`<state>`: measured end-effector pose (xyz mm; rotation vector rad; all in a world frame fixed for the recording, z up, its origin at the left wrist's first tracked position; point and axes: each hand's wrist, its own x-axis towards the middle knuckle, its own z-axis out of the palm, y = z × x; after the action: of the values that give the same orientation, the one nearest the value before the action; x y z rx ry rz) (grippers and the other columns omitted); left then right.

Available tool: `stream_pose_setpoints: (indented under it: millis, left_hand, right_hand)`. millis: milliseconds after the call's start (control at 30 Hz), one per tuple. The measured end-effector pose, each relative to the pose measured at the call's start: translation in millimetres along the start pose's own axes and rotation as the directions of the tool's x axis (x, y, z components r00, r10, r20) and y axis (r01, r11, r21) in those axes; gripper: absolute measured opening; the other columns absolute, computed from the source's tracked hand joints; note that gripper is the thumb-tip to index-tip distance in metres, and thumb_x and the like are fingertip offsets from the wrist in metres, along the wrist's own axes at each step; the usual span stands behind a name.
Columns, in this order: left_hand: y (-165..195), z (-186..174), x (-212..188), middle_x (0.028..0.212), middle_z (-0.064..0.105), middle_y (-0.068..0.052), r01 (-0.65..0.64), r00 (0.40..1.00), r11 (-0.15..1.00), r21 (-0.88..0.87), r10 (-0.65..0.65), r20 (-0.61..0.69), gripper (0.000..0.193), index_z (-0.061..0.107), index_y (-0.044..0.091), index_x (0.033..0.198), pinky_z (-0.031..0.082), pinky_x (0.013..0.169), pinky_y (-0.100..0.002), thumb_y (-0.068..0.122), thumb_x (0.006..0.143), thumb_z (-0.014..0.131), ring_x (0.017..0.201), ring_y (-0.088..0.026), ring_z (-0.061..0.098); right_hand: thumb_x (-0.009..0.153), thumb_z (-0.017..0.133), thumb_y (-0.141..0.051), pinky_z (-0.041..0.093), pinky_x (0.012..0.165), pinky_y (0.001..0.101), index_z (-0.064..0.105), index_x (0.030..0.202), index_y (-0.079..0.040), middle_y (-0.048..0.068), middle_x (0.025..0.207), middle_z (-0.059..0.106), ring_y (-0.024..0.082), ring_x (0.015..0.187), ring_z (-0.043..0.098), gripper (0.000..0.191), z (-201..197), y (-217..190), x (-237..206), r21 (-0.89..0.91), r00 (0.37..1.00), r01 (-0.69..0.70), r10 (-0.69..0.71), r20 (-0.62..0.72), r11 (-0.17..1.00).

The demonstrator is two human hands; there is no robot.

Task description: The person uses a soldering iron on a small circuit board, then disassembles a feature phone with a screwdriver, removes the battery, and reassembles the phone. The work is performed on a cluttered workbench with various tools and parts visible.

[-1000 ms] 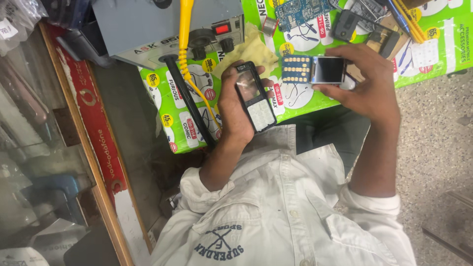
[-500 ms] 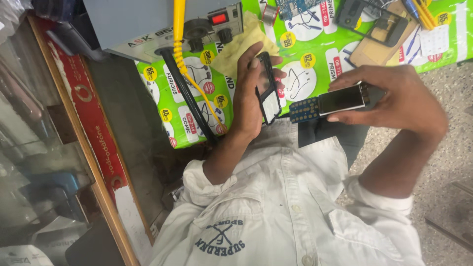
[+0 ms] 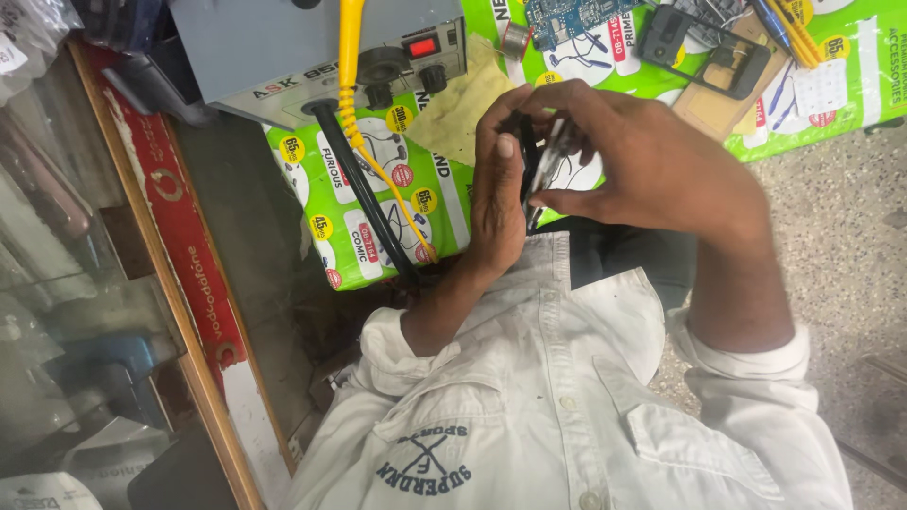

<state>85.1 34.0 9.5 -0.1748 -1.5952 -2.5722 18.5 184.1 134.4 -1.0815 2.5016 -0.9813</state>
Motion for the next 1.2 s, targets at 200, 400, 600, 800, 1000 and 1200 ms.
stream_pose_setpoints:
  millis: [200,400,600,800,1000,1200]
  left_hand:
    - [5.1,-7.2,5.4,0.156,0.043,-0.011,-0.037,0.996,0.973,0.227,0.056,-0.074,0.058,0.038,0.003,0.156,0.026,0.129,-0.032,0.048,0.121,0.024,0.149,-0.017,0.038]
    - [5.6,-5.8,7.5,0.135,0.056,-0.012,0.039,0.995,0.998,-0.052,-0.043,-0.092,0.057,0.04,0.004,0.155,0.049,0.109,-0.032,0.048,0.121,0.03,0.121,-0.017,0.056]
    - [1.5,-5.8,11.1,0.13,0.058,-0.011,0.062,0.988,0.983,-0.175,-0.085,-0.126,0.063,0.043,0.003,0.153,0.052,0.099,-0.031,0.054,0.117,0.033,0.109,-0.016,0.059]
    - [-7.9,-7.5,9.5,0.131,0.059,-0.012,0.061,0.99,0.955,-0.29,-0.094,-0.101,0.068,0.043,0.002,0.153,0.049,0.109,-0.034,0.058,0.116,0.032,0.12,-0.019,0.058]
    - [-15.5,-2.6,8.3,0.132,0.059,-0.014,0.064,0.994,0.909,-0.412,-0.095,-0.056,0.066,0.046,0.001,0.149,0.047,0.111,-0.037,0.057,0.119,0.028,0.117,-0.022,0.058]
    - [-12.3,-3.0,10.2,0.137,0.059,-0.019,0.069,0.993,0.862,-0.503,-0.108,-0.049,0.064,0.047,-0.002,0.147,0.045,0.118,-0.041,0.054,0.119,0.03,0.128,-0.029,0.061]
  right_hand:
    - [0.08,0.09,-0.012,0.056,0.086,0.0356,0.042,0.144,-0.005,0.016,0.138,0.057,0.025,0.101,0.064,0.081,31.8,4.4,-4.9,0.123,0.992,-0.02,0.035,-0.125,0.992]
    - [0.083,0.091,-0.005,0.057,0.095,0.0331,0.036,0.151,-0.007,0.015,0.146,0.046,0.023,0.112,0.058,0.088,67.8,10.7,-20.3,0.242,0.93,-0.001,0.09,-0.357,0.97]
    - [0.082,0.093,-0.004,0.055,0.098,0.0346,0.049,0.144,-0.006,0.012,0.136,0.058,0.023,0.115,0.062,0.075,95.9,3.9,-28.3,0.171,0.842,-0.151,0.218,-0.493,0.974]
    - [0.086,0.09,-0.004,0.056,0.099,0.0332,0.066,0.129,-0.002,0.014,0.129,0.068,0.025,0.118,0.068,0.049,110.2,-6.9,-31.6,0.268,0.778,-0.161,0.289,-0.558,0.95]
    - [0.087,0.089,-0.005,0.056,0.103,0.0345,0.071,0.13,-0.003,0.014,0.132,0.069,0.026,0.119,0.069,0.046,118.9,-20.5,-37.1,0.128,0.72,-0.235,0.261,-0.643,0.964]
    - [0.084,0.091,-0.012,0.051,0.102,0.038,0.073,0.127,-0.009,0.018,0.133,0.053,0.033,0.125,0.053,0.047,120.7,-18.7,-37.7,-0.094,0.731,-0.251,0.125,-0.67,0.963]
